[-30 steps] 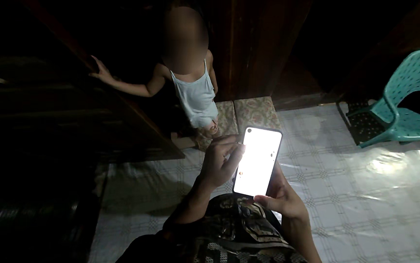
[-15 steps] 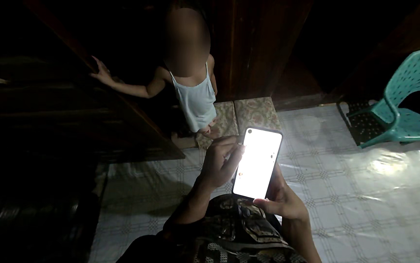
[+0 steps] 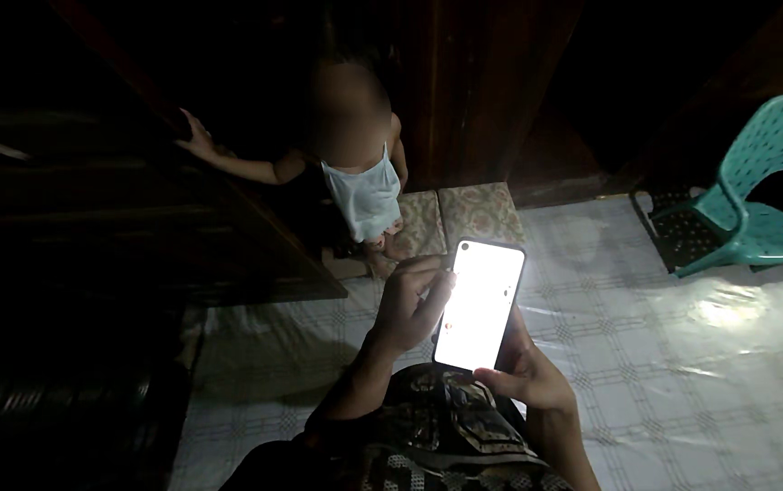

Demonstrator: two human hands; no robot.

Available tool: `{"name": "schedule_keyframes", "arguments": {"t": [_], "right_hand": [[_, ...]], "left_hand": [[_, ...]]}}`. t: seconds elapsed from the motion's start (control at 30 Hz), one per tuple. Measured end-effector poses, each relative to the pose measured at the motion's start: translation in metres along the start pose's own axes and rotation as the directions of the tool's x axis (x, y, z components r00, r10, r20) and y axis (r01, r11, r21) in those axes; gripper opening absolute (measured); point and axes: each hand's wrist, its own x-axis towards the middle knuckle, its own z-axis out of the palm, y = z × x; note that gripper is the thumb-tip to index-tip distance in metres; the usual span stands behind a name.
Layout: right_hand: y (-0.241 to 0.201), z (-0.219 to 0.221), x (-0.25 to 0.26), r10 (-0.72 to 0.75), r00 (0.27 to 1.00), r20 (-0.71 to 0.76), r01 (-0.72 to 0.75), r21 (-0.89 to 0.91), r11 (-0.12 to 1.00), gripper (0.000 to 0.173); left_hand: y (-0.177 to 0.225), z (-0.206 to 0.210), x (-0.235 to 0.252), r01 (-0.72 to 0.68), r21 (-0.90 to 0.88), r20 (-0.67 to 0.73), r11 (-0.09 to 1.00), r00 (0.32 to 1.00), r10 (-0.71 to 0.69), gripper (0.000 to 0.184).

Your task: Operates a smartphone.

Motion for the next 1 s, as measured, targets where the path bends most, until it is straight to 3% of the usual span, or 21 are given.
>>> {"name": "schedule_keyframes", "arguments": {"t": [0.7, 0.8, 1.0], "right_hand": [[0.0032, 0.0027, 0.0060, -0.023, 0.999, 0.039, 0.020, 0.074, 0.997, 0.098], [0.0041, 0.0009, 0.0046, -0.018, 0.999, 0.042, 0.016, 0.041, 0.999, 0.096], [0.0032, -0.0009, 0.0068, -0.036, 0.999, 0.040, 0.033, 0.084, 0.996, 0.092]], "left_hand": [[0.0017, -0.0034, -0.0050, 0.009, 0.023, -0.004, 1.000, 1.000, -0.009, 0.038], [0.0006, -0.0013, -0.0033, 0.017, 0.042, -0.013, 0.999, 1.000, -0.017, 0.031], [0.0008, -0.0020, -0.0016, 0.014, -0.069, -0.004, 0.998, 1.000, -0.014, 0.041]]}}
